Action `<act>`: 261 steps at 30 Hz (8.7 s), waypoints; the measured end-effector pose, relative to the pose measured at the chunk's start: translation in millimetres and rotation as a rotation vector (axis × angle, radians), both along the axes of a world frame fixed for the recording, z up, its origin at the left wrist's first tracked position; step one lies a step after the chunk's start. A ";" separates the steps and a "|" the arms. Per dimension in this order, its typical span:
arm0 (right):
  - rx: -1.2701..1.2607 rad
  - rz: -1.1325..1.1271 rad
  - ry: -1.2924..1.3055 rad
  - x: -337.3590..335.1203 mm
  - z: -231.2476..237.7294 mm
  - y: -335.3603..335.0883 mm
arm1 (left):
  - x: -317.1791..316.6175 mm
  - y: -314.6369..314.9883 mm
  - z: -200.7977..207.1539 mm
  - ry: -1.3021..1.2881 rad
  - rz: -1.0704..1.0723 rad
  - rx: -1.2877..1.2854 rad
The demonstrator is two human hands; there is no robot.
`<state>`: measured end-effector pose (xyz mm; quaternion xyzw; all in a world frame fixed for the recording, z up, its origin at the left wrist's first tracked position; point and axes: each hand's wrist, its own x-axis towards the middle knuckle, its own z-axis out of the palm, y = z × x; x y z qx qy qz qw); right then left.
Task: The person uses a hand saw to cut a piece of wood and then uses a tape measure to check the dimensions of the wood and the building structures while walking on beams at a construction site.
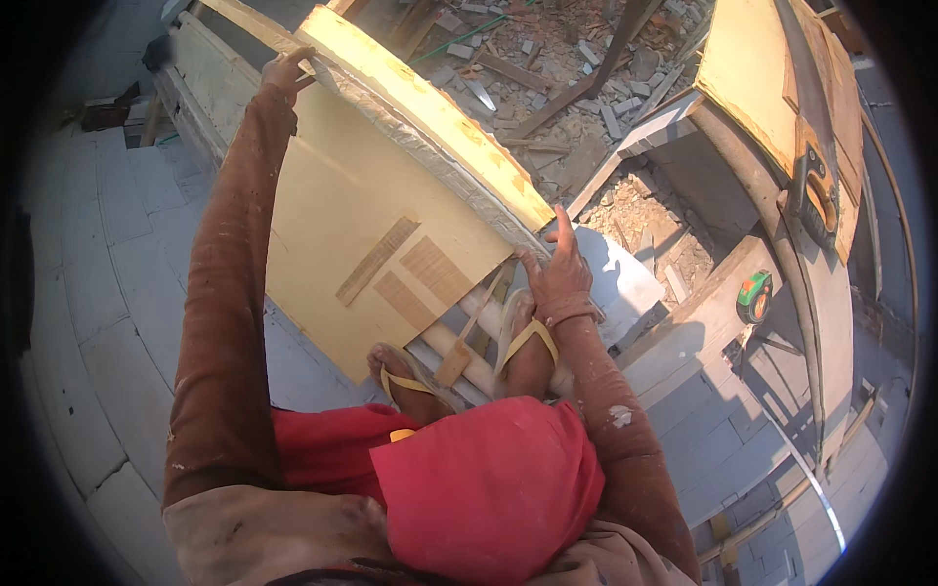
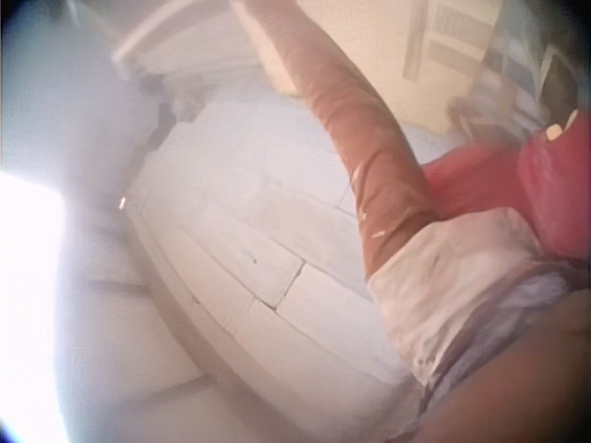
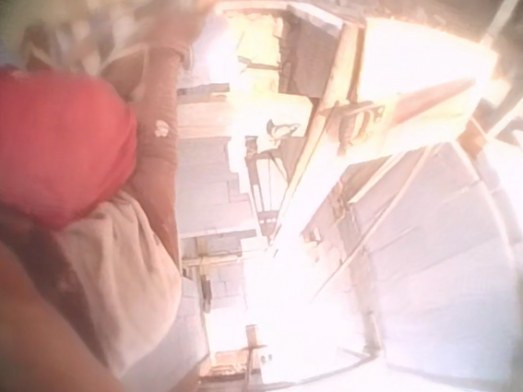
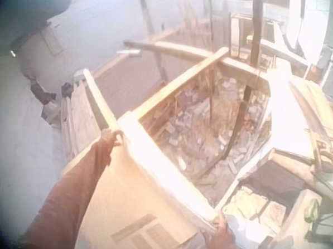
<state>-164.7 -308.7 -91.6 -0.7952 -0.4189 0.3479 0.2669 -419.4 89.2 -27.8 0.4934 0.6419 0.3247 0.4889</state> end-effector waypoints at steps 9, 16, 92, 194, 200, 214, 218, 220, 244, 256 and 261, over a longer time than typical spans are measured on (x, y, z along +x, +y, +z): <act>-0.004 -0.065 0.068 0.7 -36.8 -24.9 | 18.5 4.9 -27.5 0.158 -0.037 -0.007; 0.023 -0.027 0.063 14.5 -39.0 -33.4 | 49.5 -1.2 -35.1 0.349 0.102 -0.236; 0.073 0.054 0.044 26.6 -39.4 -19.0 | 67.2 -13.0 -18.0 0.520 0.102 -0.107; 0.336 -0.866 -0.304 326.3 149.2 11.1 | 74.8 -87.7 -20.9 0.706 -0.282 -0.134; 0.585 -0.684 0.446 373.7 124.4 -16.4 | 99.6 -80.5 -19.1 0.779 -0.372 -0.210; 0.680 -0.349 0.475 110.5 193.1 -26.4 | 76.7 -68.2 -78.4 -0.526 0.218 -0.491; 0.408 -0.169 0.317 95.1 201.0 -42.5 | 94.0 -91.4 -29.5 -0.429 0.233 -0.382; 0.356 -0.075 0.302 88.9 201.6 -49.0 | 82.6 -74.2 -40.8 -0.539 0.361 -0.503; 0.461 0.278 0.125 70.5 194.9 -14.4 | 29.6 -29.3 -104.8 0.032 0.033 -0.404; 0.450 0.247 0.099 66.2 197.3 -11.9 | 78.1 -83.7 -34.6 0.240 -0.091 -0.336; 0.432 0.257 0.172 40.4 195.7 43.1 | 58.2 -57.1 -77.1 -0.062 0.084 -0.386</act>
